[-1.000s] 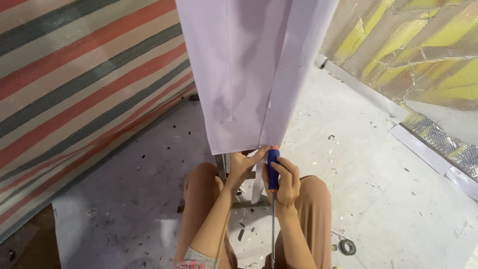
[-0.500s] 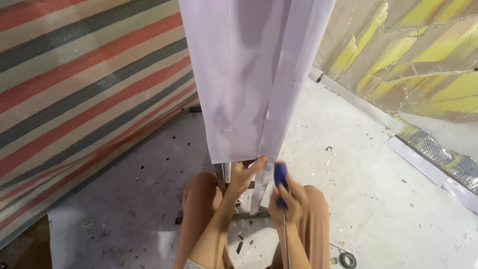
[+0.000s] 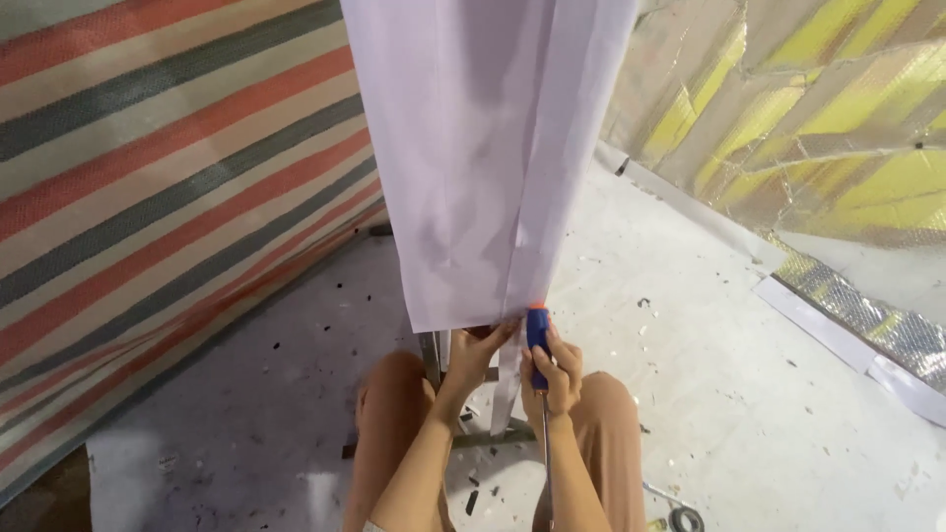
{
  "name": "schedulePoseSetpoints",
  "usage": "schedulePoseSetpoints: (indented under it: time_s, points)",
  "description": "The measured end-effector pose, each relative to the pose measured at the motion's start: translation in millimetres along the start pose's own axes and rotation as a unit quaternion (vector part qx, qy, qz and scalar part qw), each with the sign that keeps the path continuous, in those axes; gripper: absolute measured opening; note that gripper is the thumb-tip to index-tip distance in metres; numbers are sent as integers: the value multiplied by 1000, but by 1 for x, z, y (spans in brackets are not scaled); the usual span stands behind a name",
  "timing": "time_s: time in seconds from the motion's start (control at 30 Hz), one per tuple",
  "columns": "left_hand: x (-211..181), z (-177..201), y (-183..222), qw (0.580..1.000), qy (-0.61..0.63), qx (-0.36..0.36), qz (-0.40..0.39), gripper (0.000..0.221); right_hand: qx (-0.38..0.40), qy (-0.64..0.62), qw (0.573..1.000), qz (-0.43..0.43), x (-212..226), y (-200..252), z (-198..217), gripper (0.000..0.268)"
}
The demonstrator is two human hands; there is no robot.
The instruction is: Fastening a banner to a metal frame and trimming the edges with a utility knife.
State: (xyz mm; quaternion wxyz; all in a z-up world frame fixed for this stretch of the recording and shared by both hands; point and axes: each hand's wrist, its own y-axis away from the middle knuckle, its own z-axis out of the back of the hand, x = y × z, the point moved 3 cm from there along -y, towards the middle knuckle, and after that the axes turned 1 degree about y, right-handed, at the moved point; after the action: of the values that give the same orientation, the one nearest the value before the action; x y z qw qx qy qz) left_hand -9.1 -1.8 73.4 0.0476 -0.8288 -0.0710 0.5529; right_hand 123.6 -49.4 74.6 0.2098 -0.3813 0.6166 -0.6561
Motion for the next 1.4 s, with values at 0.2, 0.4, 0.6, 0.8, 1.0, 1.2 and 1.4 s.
schedulePoseSetpoints:
  time_s: [0.2,0.4,0.6,0.8,1.0,1.2,1.4]
  points:
    - [37,1,-8,995,91,-4,-39,40,-34,-39,999,2,10,-29,3,12]
    - [15,-9,-14,995,88,-40,-30,31,-11,-12,999,-40,22,-40,13,20]
    - [13,-9,-10,996,82,-11,16,41,17,-34,998,-54,27,-52,3,24]
    - [13,-11,-9,987,159,17,-24,31,21,-20,998,-63,20,-46,2,30]
    - [1,-18,-4,990,142,-7,5,29,22,-25,996,-78,41,-77,5,22]
    - [4,-15,-7,995,85,-46,28,42,56,32,994,-93,56,-79,25,42]
    - [34,-7,-17,990,128,-47,21,64,-31,-13,999,15,30,-73,1,23]
